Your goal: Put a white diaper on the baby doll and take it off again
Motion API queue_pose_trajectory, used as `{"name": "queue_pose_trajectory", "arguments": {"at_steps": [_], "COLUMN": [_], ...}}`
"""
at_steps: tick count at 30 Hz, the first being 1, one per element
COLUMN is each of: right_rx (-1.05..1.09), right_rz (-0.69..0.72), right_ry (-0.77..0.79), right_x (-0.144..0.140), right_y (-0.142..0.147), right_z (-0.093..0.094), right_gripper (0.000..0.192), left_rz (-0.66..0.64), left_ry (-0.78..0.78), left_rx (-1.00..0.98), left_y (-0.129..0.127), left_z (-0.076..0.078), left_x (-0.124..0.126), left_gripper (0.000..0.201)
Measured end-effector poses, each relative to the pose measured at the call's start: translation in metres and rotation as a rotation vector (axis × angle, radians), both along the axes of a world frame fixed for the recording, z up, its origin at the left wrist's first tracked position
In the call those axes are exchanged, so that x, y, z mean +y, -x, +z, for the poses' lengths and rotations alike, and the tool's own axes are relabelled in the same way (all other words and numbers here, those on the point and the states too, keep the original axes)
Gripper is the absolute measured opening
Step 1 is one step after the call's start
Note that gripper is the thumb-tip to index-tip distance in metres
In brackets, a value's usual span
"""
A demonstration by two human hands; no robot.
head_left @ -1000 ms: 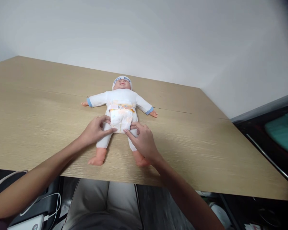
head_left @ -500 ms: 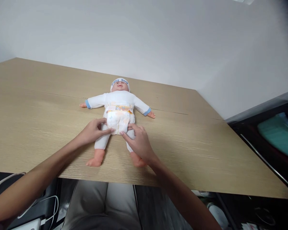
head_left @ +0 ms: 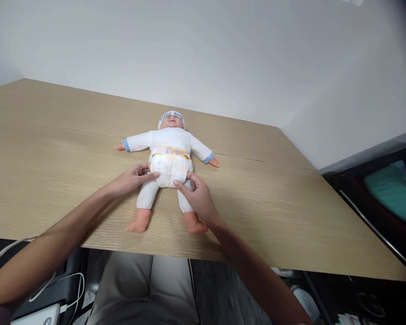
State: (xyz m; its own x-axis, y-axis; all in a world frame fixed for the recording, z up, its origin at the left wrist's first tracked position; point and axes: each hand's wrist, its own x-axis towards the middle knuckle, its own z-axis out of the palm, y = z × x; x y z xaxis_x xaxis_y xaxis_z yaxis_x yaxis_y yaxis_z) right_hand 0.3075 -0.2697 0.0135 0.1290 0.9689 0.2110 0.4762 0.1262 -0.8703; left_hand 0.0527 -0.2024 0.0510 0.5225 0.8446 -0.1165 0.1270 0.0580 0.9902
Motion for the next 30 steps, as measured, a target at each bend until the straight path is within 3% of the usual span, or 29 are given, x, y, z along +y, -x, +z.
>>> {"name": "queue_pose_trajectory", "arguments": {"at_steps": [8,16,19,23,26,30], "right_rx": [0.265,-0.017,-0.036,-0.016,0.017,-0.233], "right_rz": [0.089,-0.134,-0.091,0.066,0.103,-0.056], "right_ry": [0.025,-0.11,-0.123,-0.07,-0.001,-0.218], "right_x": [0.004,0.0,-0.006,-0.021,-0.02,0.027], "right_y": [0.005,0.007,0.002,-0.021,-0.047,-0.082], "right_z": [0.006,-0.005,-0.008,-0.005,0.001,0.009], "right_gripper": [0.04,0.032,0.033,0.043,0.043,0.042], "left_rz": [0.102,0.142,0.131,0.12,0.121,0.274], "left_ry": [0.037,-0.022,-0.039,-0.098,-0.218,-0.602], "left_rx": [-0.007,0.027,0.036,0.086,0.199,0.477], "left_y": [0.0,0.003,0.009,0.026,0.04,0.041], "left_z": [-0.005,-0.001,0.001,0.006,0.008,0.005], "left_x": [0.006,0.004,0.001,-0.004,0.002,0.038], "left_gripper": [0.055,0.054,0.056,0.061,0.057,0.054]}}
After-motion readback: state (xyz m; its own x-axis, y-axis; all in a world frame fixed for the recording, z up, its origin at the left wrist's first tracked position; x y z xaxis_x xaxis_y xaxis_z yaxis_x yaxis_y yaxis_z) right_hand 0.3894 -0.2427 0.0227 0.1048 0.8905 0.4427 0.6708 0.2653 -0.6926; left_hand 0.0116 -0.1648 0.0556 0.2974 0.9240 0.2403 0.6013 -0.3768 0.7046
